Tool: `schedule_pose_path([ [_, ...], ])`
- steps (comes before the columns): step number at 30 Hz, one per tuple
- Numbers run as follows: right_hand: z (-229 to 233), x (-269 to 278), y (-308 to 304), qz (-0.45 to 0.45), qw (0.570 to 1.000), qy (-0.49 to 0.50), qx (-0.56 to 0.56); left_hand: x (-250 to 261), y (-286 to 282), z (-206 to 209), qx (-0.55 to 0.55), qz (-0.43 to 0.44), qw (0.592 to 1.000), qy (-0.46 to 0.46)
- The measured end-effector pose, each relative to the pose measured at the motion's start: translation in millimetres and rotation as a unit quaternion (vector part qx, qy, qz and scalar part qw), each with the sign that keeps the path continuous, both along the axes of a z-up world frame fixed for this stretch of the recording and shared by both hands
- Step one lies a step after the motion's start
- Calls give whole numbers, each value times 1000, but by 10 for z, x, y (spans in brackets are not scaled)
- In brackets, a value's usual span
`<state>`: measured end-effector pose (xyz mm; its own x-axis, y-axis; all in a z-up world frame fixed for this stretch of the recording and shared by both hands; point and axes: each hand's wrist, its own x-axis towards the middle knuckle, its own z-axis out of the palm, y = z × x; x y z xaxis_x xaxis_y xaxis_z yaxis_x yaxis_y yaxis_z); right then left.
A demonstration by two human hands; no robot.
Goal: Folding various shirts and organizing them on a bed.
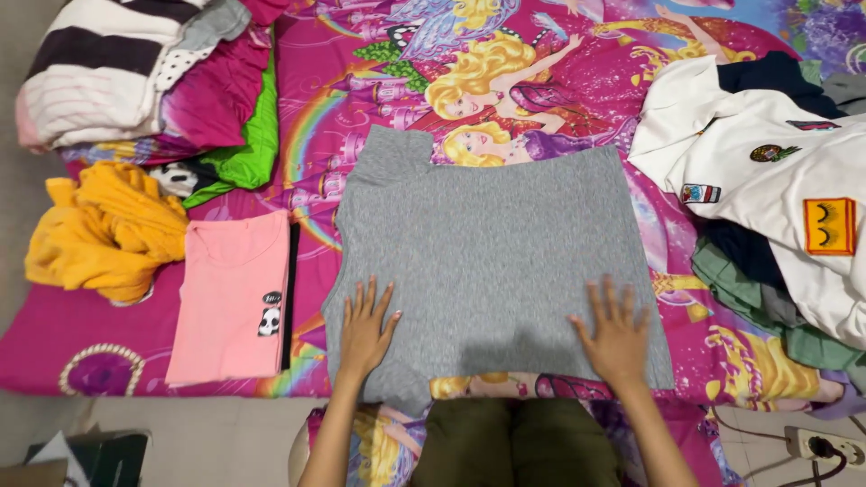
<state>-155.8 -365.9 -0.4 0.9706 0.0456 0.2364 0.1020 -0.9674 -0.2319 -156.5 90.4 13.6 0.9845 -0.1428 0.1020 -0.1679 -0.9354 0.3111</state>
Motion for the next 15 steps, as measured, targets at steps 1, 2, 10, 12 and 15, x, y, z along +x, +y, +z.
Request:
schedule_pose_path([
  [1, -39, -96, -94, -25, 1000, 12, 14, -164, 71, -5, 6, 24, 1000, -1],
  [2, -65, -156, -179, -20, 1000, 11, 14, -297, 104, 2, 6, 29, 1000, -1],
  [10, -5, -686, -489, 11, 1000, 23, -7, -1193, 221, -220, -46, 165, 984, -49],
  [12, 37, -837, -566, 41, 999, 11, 9, -1406, 141, -288, -64, 183, 978, -76],
  [15, -63, -1023, -801, 72, 997, -3, 19, -1626, -105, -323, -143, 229, 953, -134],
])
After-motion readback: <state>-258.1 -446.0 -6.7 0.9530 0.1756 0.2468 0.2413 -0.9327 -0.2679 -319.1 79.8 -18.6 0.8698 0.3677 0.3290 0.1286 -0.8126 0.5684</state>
